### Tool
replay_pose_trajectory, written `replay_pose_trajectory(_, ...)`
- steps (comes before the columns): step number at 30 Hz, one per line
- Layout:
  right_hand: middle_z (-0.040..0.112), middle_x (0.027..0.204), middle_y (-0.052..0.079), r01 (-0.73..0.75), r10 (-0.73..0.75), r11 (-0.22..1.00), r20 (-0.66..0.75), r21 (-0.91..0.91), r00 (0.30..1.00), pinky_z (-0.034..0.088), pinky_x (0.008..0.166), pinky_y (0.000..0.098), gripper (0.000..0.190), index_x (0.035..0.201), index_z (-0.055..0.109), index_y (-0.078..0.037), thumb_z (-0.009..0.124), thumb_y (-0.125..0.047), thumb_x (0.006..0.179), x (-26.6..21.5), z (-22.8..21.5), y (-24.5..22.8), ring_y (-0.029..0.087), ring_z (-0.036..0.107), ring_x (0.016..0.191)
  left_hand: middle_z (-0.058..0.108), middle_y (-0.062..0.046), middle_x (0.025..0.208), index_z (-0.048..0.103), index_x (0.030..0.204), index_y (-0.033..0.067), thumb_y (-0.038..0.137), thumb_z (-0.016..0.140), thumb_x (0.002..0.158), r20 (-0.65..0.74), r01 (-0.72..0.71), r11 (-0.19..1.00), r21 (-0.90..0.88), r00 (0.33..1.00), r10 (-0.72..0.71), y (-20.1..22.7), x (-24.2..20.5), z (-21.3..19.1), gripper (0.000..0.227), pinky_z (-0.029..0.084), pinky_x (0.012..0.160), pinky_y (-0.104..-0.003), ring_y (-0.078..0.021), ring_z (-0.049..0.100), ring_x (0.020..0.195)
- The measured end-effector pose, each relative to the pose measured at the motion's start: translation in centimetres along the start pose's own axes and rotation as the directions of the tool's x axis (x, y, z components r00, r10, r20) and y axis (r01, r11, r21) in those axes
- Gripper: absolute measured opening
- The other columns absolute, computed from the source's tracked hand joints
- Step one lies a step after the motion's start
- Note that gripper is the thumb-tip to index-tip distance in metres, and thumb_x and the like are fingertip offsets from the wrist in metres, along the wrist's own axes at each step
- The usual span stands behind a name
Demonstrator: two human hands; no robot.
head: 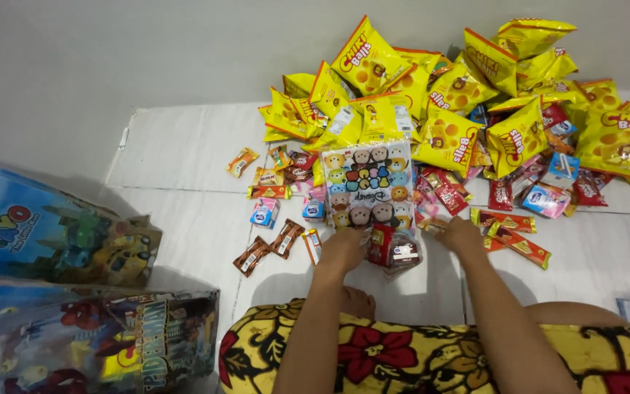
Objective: Packing various small snack packets into a decorative plastic gift bag.
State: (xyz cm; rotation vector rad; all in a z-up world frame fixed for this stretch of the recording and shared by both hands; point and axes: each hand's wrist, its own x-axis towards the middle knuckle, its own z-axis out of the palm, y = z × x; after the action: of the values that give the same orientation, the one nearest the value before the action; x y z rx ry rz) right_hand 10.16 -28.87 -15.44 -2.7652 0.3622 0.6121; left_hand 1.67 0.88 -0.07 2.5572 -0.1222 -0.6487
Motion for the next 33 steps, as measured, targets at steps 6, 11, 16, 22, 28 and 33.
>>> replay_pose_trajectory(6,0.081,0.079,0.018,0.078,-0.080,0.984,0.006,0.160,0.997,0.053,0.089,0.0462,0.060,0.109,0.081,-0.009,0.076,-0.059,0.076,-9.6,-14.8,-3.2,0.038,0.077,0.094,0.069,-0.017,0.131,0.067,0.137,0.0159,0.019,0.060,0.096,-0.045,0.049,0.998,-0.046,0.998,-0.051,1.0,-0.9,-0.5,0.041,0.056,0.095,-0.055,-0.0394,0.068,0.116)
replay_pose_trajectory(11,0.078,0.102,0.029,0.181,-0.221,0.895,0.054,0.408,0.974,0.049,0.097,0.0517,0.049,0.124,0.073,-0.002,0.070,-0.039,0.091,-17.9,-19.4,-9.6,0.044,0.073,0.100,0.070,-0.017,0.128,0.068,0.135,0.0164,0.016,0.060,0.096,-0.065,0.092,0.996,-0.005,0.994,-0.092,-0.8,1.2,1.7,0.041,0.058,0.091,-0.055,-0.0384,0.070,0.113)
replay_pose_trajectory(16,0.080,0.094,0.023,0.349,-0.381,0.902,0.088,0.254,0.920,0.052,0.099,0.0484,0.030,0.106,0.083,-0.015,0.074,-0.038,0.089,-18.1,-12.3,-12.8,0.043,0.074,0.103,0.072,-0.015,0.124,0.070,0.134,0.0167,0.018,0.063,0.095,-0.098,0.114,0.993,-0.016,0.989,-0.115,-1.7,2.3,2.7,0.040,0.059,0.089,-0.052,-0.0366,0.071,0.110)
replay_pose_trajectory(22,0.077,0.095,0.009,0.485,-0.486,0.873,0.023,0.055,0.873,0.060,0.089,0.0444,0.030,0.110,0.078,-0.026,0.065,-0.046,0.091,-11.7,-0.2,-12.4,0.032,0.074,0.099,0.070,-0.014,0.129,0.068,0.136,0.0168,0.017,0.060,0.096,-0.064,0.132,0.990,-0.043,0.989,-0.135,-1.5,2.4,1.7,0.041,0.056,0.098,-0.053,-0.0379,0.068,0.117)
replay_pose_trajectory(28,0.078,0.095,0.011,0.503,-0.510,0.856,0.038,0.119,0.859,0.061,0.086,0.0455,0.025,0.110,0.078,-0.020,0.066,-0.032,0.092,-13.5,-2.6,-13.1,0.032,0.076,0.098,0.069,-0.012,0.132,0.066,0.138,0.0187,0.026,0.063,0.094,-0.034,0.164,0.974,-0.158,0.985,-0.171,-1.5,2.3,1.4,0.044,0.055,0.099,-0.053,-0.0357,0.067,0.120)
replay_pose_trajectory(33,0.076,0.106,0.013,0.325,-0.170,0.829,-0.350,0.454,0.921,0.057,0.085,0.0522,0.031,0.117,0.077,-0.018,0.065,-0.039,0.098,-13.0,-9.0,-10.0,0.040,0.073,0.096,0.071,-0.018,0.126,0.066,0.139,0.0131,0.018,0.063,0.095,-0.053,0.172,0.972,-0.161,0.982,-0.182,-1.4,2.4,1.1,0.044,0.057,0.095,-0.055,-0.0402,0.069,0.114)
